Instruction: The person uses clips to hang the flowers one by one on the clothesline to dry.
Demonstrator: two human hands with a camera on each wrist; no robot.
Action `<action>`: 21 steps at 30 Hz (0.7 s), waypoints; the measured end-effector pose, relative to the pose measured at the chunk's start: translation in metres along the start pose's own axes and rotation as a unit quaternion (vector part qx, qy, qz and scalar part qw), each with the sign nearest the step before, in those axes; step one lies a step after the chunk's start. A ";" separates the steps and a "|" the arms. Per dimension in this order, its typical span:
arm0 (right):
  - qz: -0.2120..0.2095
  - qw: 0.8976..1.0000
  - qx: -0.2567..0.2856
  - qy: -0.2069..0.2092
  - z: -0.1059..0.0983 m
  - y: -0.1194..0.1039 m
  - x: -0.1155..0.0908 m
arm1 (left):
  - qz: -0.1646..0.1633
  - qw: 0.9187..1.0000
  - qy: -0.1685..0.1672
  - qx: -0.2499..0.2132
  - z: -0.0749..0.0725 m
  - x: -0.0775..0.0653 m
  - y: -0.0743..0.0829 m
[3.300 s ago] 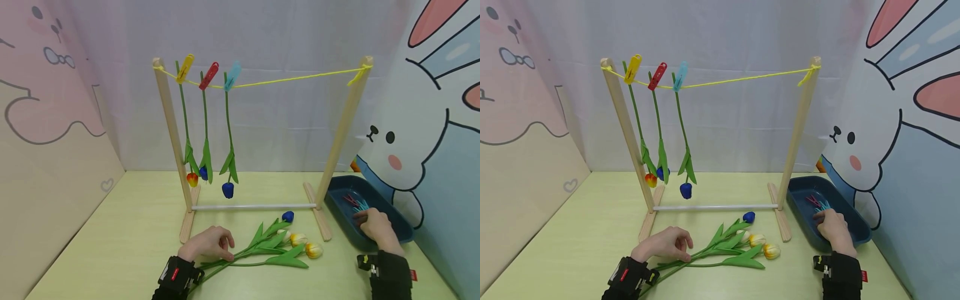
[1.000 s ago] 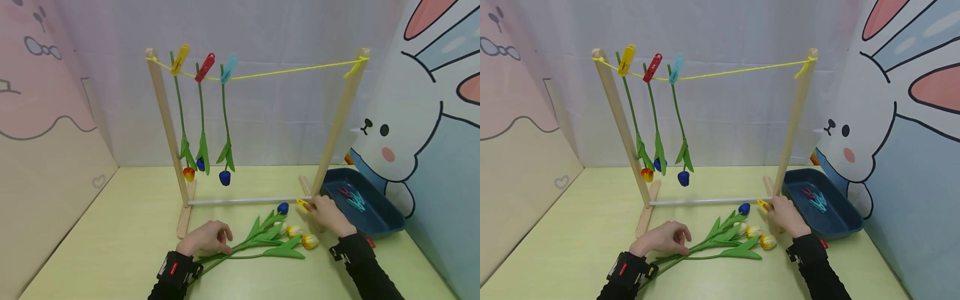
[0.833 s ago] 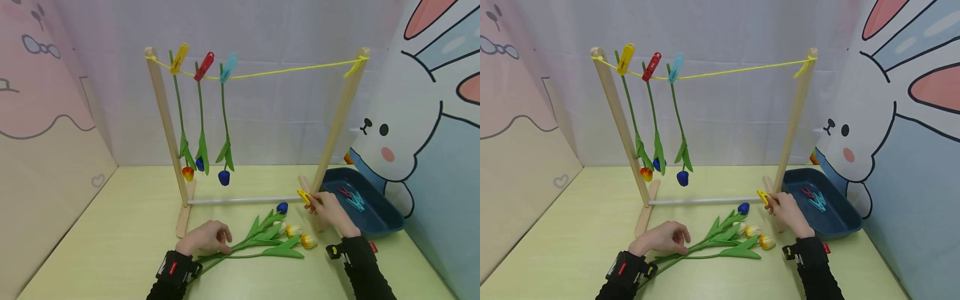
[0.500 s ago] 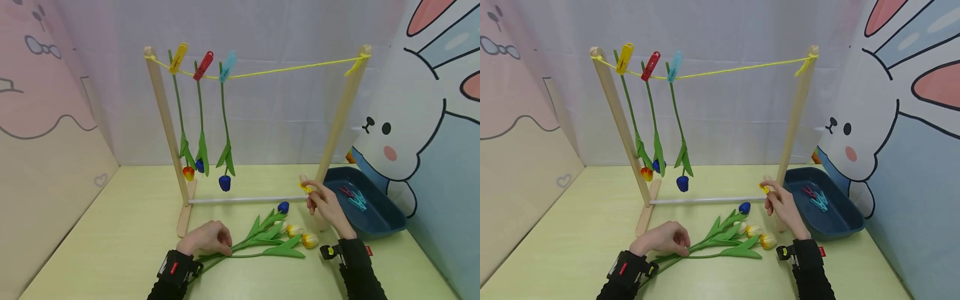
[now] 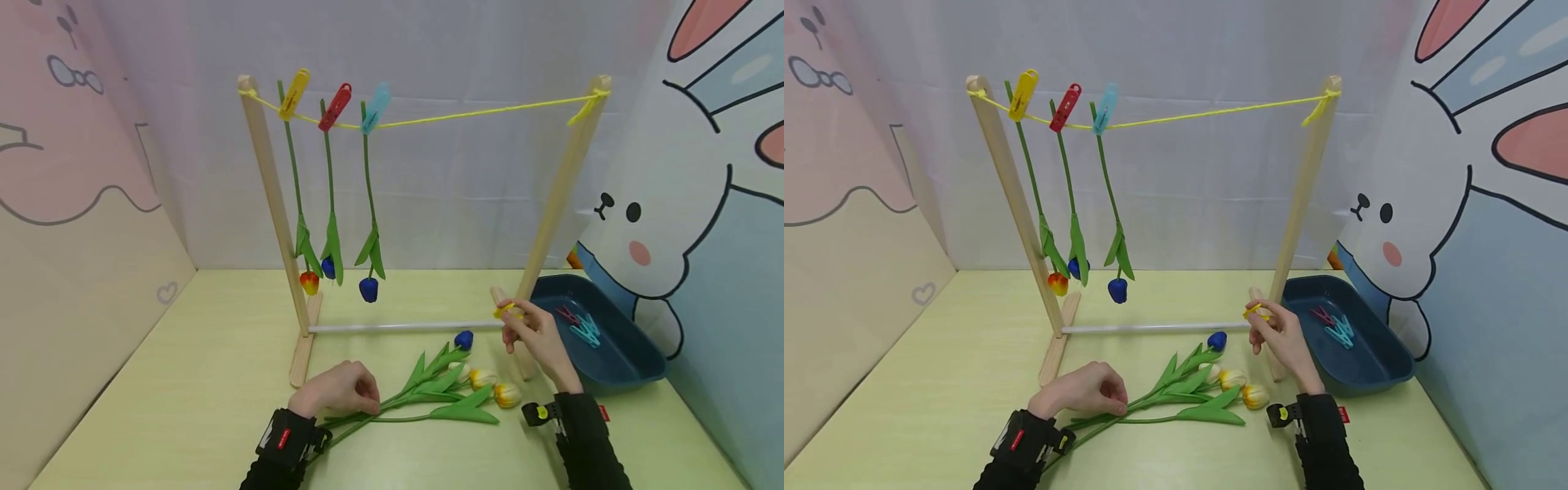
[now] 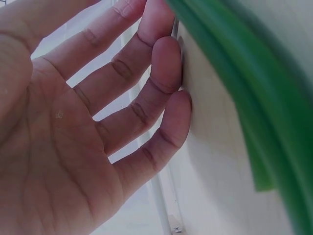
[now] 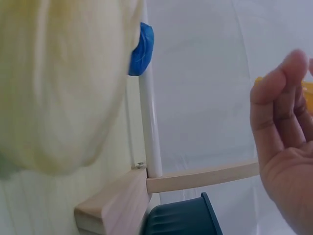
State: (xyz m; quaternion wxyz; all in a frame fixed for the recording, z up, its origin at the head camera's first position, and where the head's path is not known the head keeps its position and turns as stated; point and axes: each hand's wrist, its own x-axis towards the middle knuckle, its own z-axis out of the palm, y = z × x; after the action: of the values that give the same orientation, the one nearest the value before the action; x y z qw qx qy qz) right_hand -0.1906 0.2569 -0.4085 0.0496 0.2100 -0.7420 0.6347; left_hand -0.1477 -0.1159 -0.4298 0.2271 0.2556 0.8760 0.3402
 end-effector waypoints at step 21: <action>-0.073 0.989 -0.041 0.126 0.001 -0.004 -0.002 | 0.004 1.000 0.017 0.014 0.007 0.004 0.005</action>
State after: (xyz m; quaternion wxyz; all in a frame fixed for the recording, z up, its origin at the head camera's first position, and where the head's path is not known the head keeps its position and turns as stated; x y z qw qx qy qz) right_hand -0.1869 0.2557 -0.4063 0.1973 0.1798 -0.7382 0.6196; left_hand -0.1453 -0.1069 -0.4320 0.2076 0.2564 0.8832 0.3333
